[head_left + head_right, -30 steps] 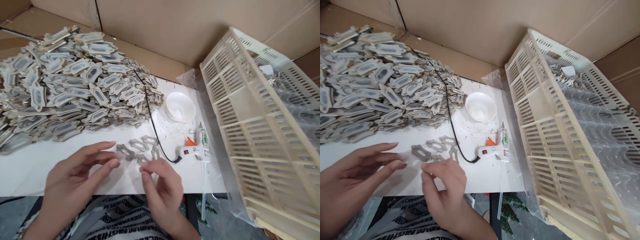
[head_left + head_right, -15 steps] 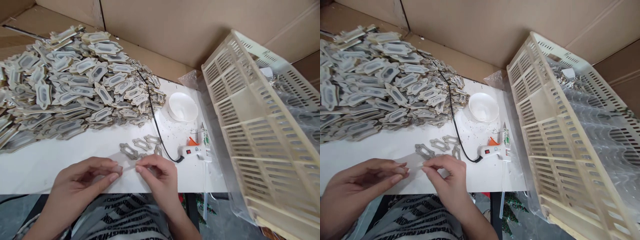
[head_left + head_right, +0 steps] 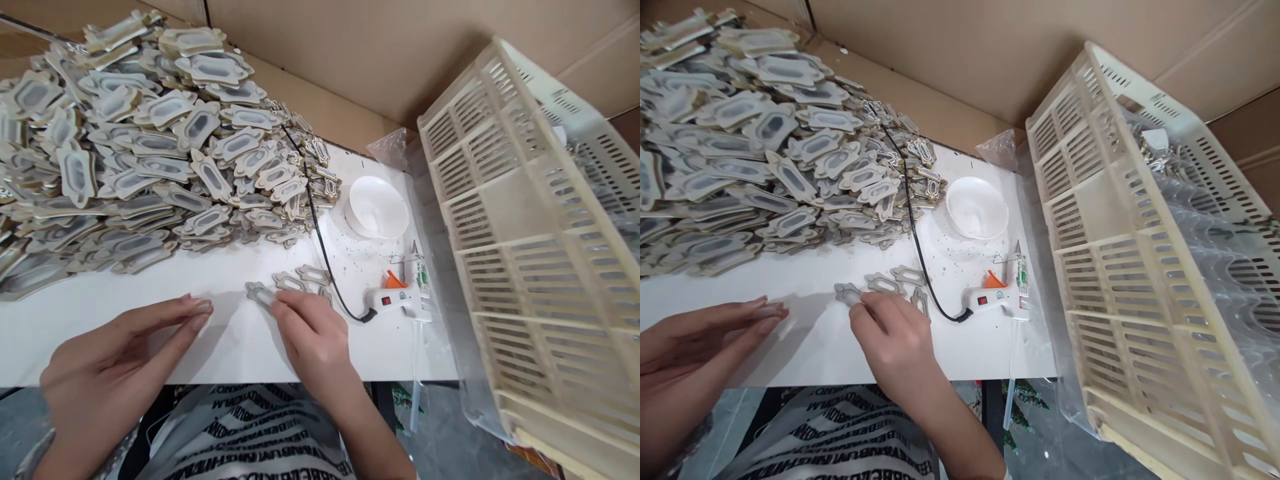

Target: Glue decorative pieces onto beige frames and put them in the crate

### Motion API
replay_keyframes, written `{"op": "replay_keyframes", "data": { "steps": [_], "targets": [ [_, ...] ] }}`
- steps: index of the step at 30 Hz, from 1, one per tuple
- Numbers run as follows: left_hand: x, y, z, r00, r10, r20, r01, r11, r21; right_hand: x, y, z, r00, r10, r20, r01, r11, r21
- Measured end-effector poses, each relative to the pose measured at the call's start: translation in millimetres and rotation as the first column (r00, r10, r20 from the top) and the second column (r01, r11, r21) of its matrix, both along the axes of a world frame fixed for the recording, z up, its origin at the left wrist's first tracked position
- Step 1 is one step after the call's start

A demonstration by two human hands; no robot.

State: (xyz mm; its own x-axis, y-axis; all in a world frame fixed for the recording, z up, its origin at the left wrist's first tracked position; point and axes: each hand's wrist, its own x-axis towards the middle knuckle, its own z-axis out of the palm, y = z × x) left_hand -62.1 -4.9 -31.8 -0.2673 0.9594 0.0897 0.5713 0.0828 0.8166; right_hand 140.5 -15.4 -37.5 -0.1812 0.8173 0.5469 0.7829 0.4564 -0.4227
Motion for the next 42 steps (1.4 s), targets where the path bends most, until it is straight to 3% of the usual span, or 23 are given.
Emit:
{"op": "replay_keyframes", "data": {
  "steps": [17,20,22,25,28,33,37,42],
  "targets": [
    [-5,1,0.7,0.997,-0.073,-0.009,0.073,0.997,0.008,6,0,7.0,0.997,0.066,0.042,-0.06,0.989,-0.134],
    [0,0,5.0,0.991,-0.128,-0.021,0.129,0.991,0.044,7,-5,14.5,0.996,0.038,-0.084,-0.049,0.99,-0.134],
    [6,0,6.2,0.966,-0.25,0.063,0.245,0.966,0.075,6,-9,19.3,0.966,0.033,-0.256,-0.085,0.977,-0.196],
    [17,1,5.1,0.86,-0.449,0.242,0.437,0.893,0.106,1,-12,22.5,0.849,-0.013,-0.528,-0.194,0.922,-0.336],
    [26,2,2.8,0.796,-0.533,0.287,0.528,0.843,0.103,-3,-11,21.7,0.757,-0.056,-0.651,-0.255,0.892,-0.373],
    [30,3,2.5,0.804,-0.552,0.22,0.552,0.831,0.07,10,-9,20.3,0.754,-0.067,-0.653,-0.22,0.911,-0.348],
    [27,2,3.9,0.838,-0.525,0.146,0.52,0.851,0.078,34,-16,16.2,0.755,-0.125,-0.644,-0.098,0.949,-0.299],
    [31,1,10.4,0.924,-0.351,0.154,0.35,0.936,0.032,52,-28,8.7,0.952,-0.075,-0.295,0.006,0.973,-0.229]
  ]
}}
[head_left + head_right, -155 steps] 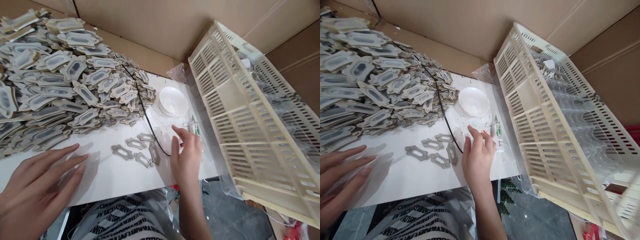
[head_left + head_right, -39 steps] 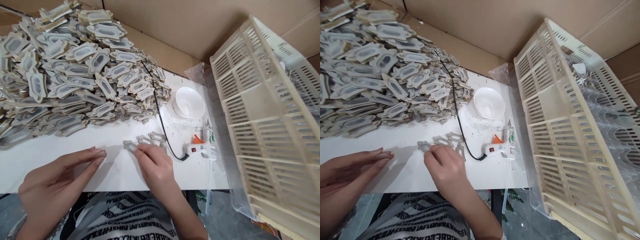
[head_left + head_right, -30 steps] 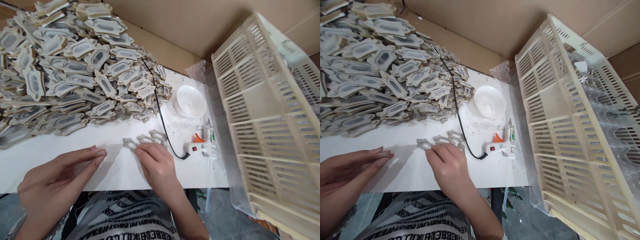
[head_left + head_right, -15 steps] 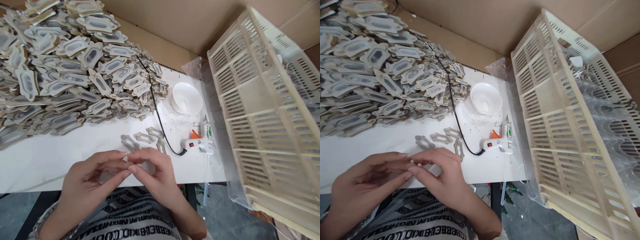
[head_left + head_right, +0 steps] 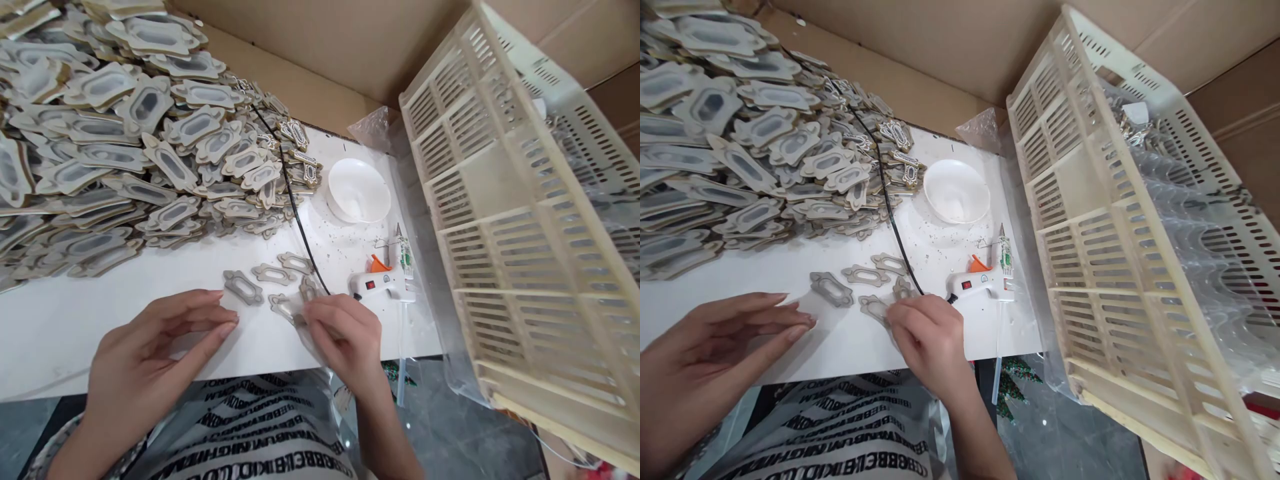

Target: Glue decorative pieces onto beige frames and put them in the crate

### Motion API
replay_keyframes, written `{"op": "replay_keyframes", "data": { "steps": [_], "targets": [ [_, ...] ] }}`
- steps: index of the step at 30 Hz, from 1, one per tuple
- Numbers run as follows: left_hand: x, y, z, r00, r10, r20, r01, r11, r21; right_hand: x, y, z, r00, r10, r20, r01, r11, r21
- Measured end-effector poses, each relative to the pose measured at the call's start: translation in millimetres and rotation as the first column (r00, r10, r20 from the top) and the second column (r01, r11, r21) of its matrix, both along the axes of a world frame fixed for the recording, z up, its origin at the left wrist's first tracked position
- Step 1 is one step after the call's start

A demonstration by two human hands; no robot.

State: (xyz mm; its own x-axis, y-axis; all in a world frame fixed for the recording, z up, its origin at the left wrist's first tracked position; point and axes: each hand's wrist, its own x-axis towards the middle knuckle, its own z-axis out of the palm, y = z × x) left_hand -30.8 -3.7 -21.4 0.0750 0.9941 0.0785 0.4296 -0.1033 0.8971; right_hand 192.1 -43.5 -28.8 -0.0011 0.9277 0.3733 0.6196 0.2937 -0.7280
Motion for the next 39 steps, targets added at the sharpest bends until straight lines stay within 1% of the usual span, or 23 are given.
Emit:
{"op": "replay_keyframes", "data": {
  "steps": [2,4,6,9,10,12,16,21,26,29,31,35,39],
  "targets": [
    [3,0,2.2,0.998,0.053,-0.019,-0.053,0.999,-0.004,1,-2,-2.6,0.99,0.032,0.137,-0.038,0.998,0.041],
    [4,0,1.4,0.995,0.091,-0.036,-0.092,0.996,-0.006,0,-1,-4.6,0.973,0.034,0.227,-0.054,0.995,0.083],
    [2,2,-2.5,0.998,0.06,-0.028,-0.059,0.998,0.027,-1,1,-6.0,0.956,0.01,0.294,-0.047,0.992,0.118],
    [-5,5,-10.8,0.999,-0.036,-0.014,0.038,0.993,0.112,-4,2,-6.7,0.932,-0.025,0.362,-0.034,0.987,0.154],
    [-6,5,-12.9,0.999,-0.052,-0.015,0.053,0.99,0.13,-5,2,-6.5,0.923,-0.032,0.383,-0.033,0.986,0.162],
    [-9,6,-15.1,0.998,-0.052,-0.021,0.054,0.99,0.129,-6,0,-5.7,0.904,-0.04,0.426,-0.037,0.985,0.171],
    [-9,6,-14.7,0.997,-0.075,-0.029,0.078,0.99,0.118,-6,-3,-2.9,0.87,-0.042,0.49,-0.036,0.988,0.149],
    [-10,6,-14.5,0.995,-0.099,-0.033,0.102,0.986,0.133,-4,-5,1.9,0.865,-0.045,0.5,-0.003,0.996,0.093],
    [-12,6,-15.3,0.994,-0.099,-0.036,0.102,0.988,0.118,-1,-7,6.9,0.897,0.001,0.442,0.001,1.0,-0.004],
    [-9,4,-13.0,0.995,-0.093,-0.02,0.094,0.988,0.121,0,-8,7.8,0.908,0.02,0.418,0.004,0.998,-0.057],
    [-5,2,-9.7,0.998,-0.062,-0.004,0.062,0.995,0.082,0,-8,8.0,0.913,0.028,0.406,0.009,0.996,-0.088],
    [-1,-3,-4.2,0.999,0.037,0.009,-0.037,0.999,-0.001,1,-10,8.2,0.927,0.045,0.372,0.007,0.991,-0.137],
    [-2,-4,-4.1,0.999,0.033,0.024,-0.033,0.999,0.014,0,-14,5.9,0.939,0.024,0.342,0.019,0.992,-0.123]
  ]
}}
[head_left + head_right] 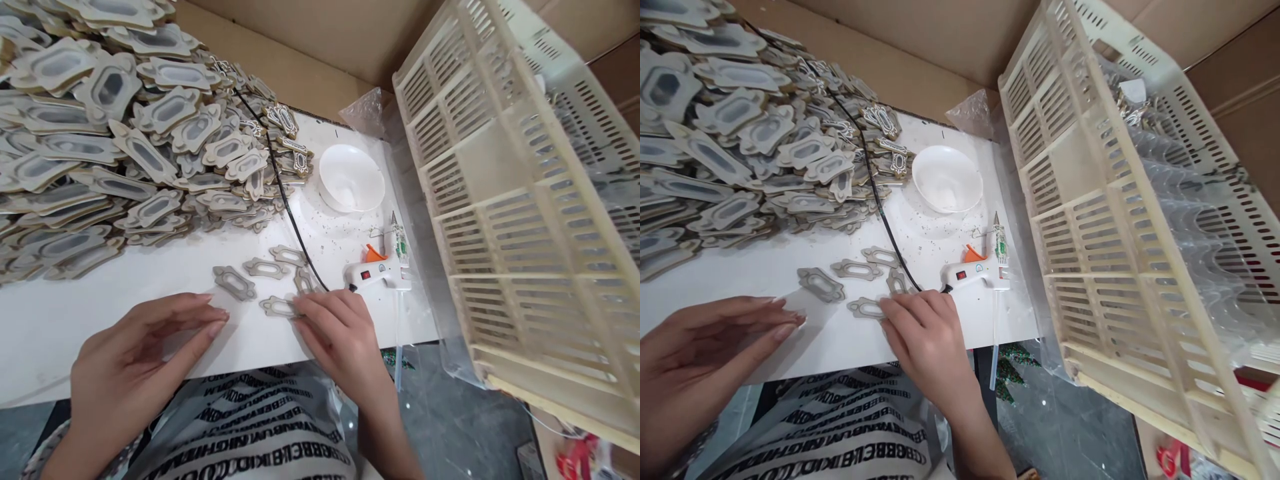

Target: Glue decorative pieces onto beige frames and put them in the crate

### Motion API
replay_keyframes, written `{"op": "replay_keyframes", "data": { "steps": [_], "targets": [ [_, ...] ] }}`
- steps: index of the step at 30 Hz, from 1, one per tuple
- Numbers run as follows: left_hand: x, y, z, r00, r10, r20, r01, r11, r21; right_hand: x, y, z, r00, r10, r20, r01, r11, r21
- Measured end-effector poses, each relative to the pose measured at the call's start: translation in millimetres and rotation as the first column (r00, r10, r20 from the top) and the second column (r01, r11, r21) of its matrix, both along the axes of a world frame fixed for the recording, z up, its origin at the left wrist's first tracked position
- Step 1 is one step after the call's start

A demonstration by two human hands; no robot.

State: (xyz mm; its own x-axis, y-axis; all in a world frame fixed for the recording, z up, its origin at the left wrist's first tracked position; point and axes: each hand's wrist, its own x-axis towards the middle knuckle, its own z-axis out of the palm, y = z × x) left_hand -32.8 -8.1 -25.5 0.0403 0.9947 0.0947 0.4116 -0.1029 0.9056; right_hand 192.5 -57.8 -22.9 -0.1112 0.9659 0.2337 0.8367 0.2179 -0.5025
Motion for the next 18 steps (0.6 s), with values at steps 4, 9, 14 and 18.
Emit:
{"op": "replay_keyframes", "data": {
  "steps": [4,9,14,18],
  "targets": [
    [2,1,-0.8,1.0,0.008,0.009,-0.008,1.0,0.001,-3,-3,-2.6,1.0,-0.005,-0.011,0.005,1.0,0.01],
    [0,3,-3.4,1.0,0.003,0.019,-0.003,1.0,0.001,-8,-3,-4.3,0.999,-0.034,0.023,0.033,0.998,0.055],
    [-1,4,-4.8,0.999,0.007,0.049,-0.007,1.0,0.007,-14,-4,-9.3,0.993,-0.011,0.119,-0.003,0.993,0.117],
    [3,2,-4.4,0.998,0.029,0.059,-0.029,1.0,0.003,-22,-4,-10.4,0.996,0.034,0.087,-0.042,0.994,0.098]
  ]
}}
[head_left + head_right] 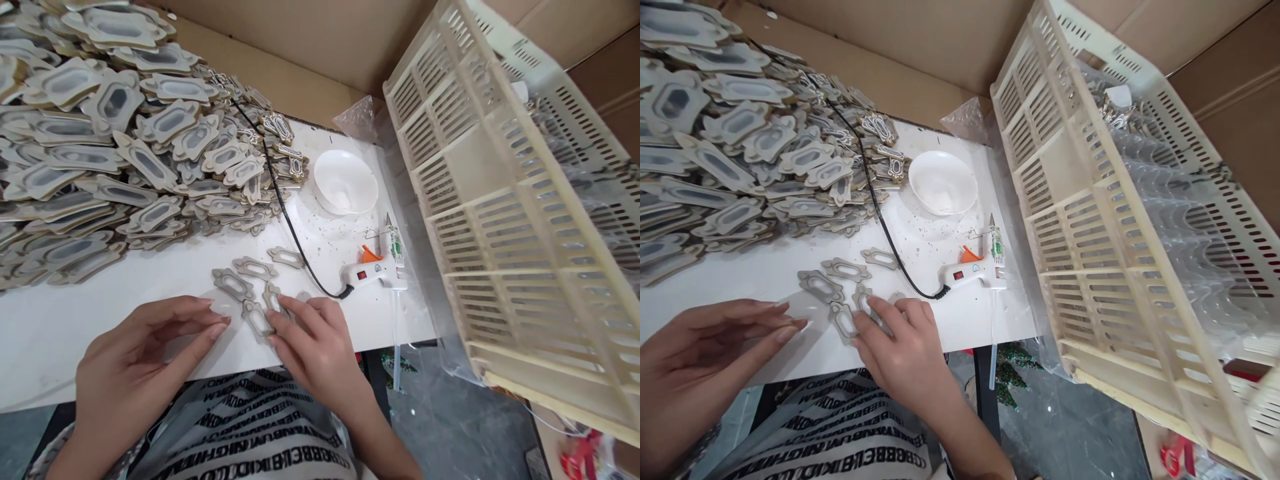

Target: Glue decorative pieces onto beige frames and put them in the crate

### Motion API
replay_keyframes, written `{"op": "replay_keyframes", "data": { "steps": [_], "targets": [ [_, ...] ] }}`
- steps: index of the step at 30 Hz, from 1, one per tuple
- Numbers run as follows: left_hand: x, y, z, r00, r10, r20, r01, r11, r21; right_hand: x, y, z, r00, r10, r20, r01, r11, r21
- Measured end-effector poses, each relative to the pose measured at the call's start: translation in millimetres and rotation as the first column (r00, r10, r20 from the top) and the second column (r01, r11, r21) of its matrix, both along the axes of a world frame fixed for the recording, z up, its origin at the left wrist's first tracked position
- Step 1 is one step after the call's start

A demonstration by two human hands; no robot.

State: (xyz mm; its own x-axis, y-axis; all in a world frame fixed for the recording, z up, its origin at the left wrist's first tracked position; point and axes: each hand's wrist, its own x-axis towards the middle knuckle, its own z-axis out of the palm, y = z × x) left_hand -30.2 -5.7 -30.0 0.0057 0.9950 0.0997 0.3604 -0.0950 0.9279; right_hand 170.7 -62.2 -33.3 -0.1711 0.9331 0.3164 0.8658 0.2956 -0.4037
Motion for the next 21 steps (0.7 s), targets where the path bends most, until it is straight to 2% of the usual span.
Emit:
{"op": "replay_keyframes", "data": {
  "steps": [4,9,12,15,17,21],
  "targets": [
    [3,-1,-1.5,0.996,-0.011,0.093,0.014,0.999,-0.032,-10,4,3.1,0.992,0.019,-0.125,-0.012,0.998,0.057],
    [13,2,3.6,0.943,-0.177,0.283,0.216,0.97,-0.111,-25,12,6.5,0.929,0.168,-0.329,-0.108,0.976,0.191],
    [17,4,7.4,0.919,-0.218,0.329,0.267,0.957,-0.111,-29,14,4.4,0.892,0.17,-0.419,-0.087,0.974,0.211],
    [16,4,7.5,0.906,-0.21,0.367,0.278,0.95,-0.145,-28,13,1.6,0.868,0.181,-0.463,-0.074,0.968,0.241],
    [15,4,6.3,0.906,-0.195,0.377,0.272,0.948,-0.163,-27,11,0.6,0.869,0.146,-0.473,-0.033,0.97,0.239],
    [9,2,3.8,0.943,-0.124,0.308,0.176,0.974,-0.146,-22,10,-0.8,0.85,-0.049,-0.525,0.132,0.984,0.123]
  ]
}}
